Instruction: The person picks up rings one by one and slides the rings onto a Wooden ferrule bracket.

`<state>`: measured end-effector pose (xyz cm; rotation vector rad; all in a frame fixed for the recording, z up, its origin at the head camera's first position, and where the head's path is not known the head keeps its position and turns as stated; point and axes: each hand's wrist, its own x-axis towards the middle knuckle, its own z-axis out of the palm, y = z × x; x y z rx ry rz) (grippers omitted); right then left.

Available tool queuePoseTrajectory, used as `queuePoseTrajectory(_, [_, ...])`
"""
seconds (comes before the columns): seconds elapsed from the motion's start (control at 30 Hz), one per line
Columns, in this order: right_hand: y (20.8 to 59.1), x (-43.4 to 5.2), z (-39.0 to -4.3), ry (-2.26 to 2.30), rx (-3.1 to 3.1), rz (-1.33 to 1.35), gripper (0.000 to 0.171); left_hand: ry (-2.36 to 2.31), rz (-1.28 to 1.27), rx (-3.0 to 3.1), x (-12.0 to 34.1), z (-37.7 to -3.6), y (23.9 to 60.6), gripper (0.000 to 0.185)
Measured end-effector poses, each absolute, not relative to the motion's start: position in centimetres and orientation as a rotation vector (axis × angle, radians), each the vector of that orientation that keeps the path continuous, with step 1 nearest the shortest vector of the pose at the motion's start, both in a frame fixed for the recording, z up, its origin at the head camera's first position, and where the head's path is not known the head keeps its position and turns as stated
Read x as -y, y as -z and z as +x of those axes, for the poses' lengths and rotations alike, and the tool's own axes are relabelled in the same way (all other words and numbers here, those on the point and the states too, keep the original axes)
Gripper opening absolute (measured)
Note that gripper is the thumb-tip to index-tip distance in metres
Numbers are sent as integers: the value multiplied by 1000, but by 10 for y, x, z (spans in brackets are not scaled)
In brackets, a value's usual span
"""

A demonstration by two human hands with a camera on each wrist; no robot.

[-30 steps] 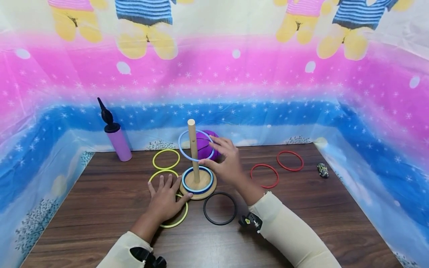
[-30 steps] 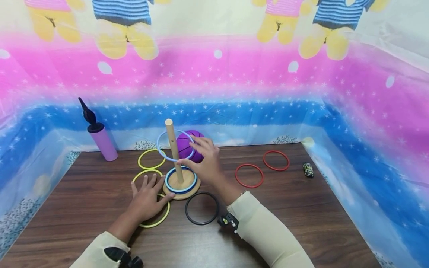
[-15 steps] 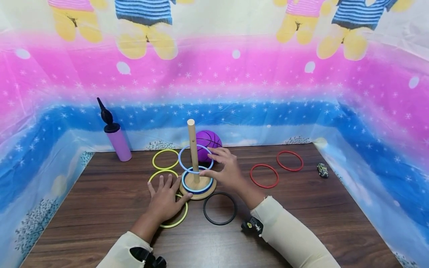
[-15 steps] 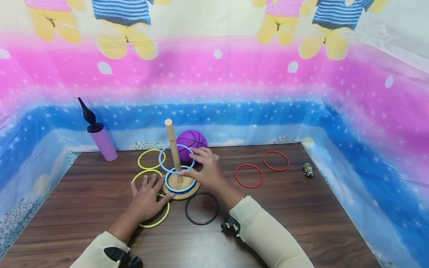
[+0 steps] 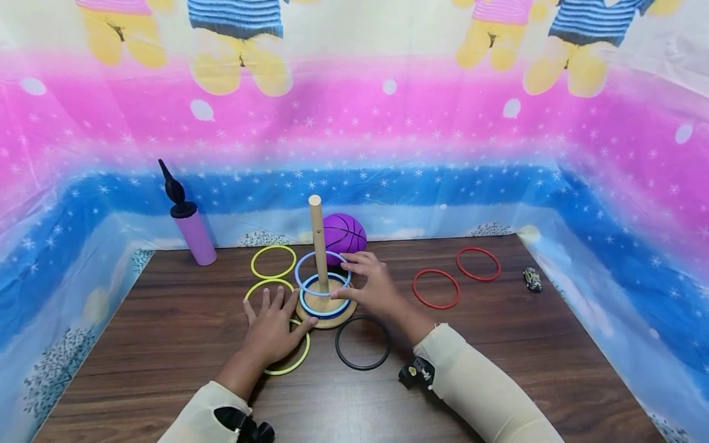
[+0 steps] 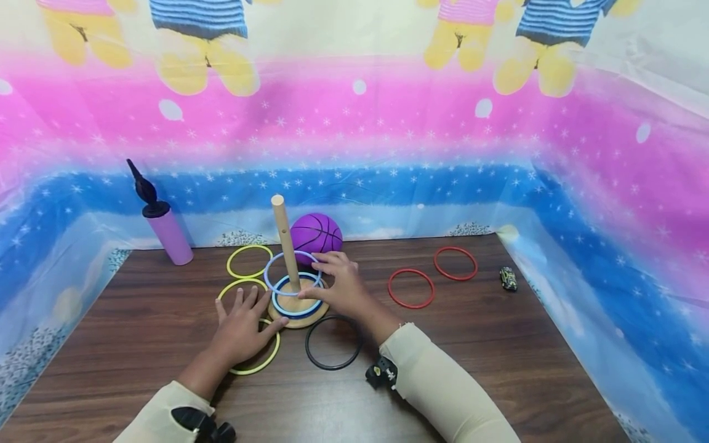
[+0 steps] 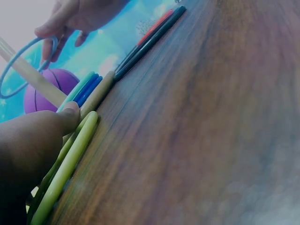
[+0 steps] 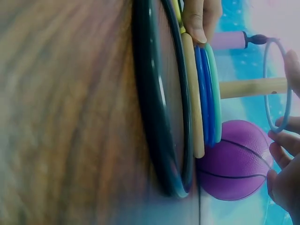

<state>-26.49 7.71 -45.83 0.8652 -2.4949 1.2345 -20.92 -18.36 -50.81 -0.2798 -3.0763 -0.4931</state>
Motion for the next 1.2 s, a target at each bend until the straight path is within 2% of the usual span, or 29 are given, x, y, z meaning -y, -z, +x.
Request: queuePoseTrajectory(1.2, [491,-78,-273,-1068,2656,930,67,477,-281,3064,182,-210,508,90])
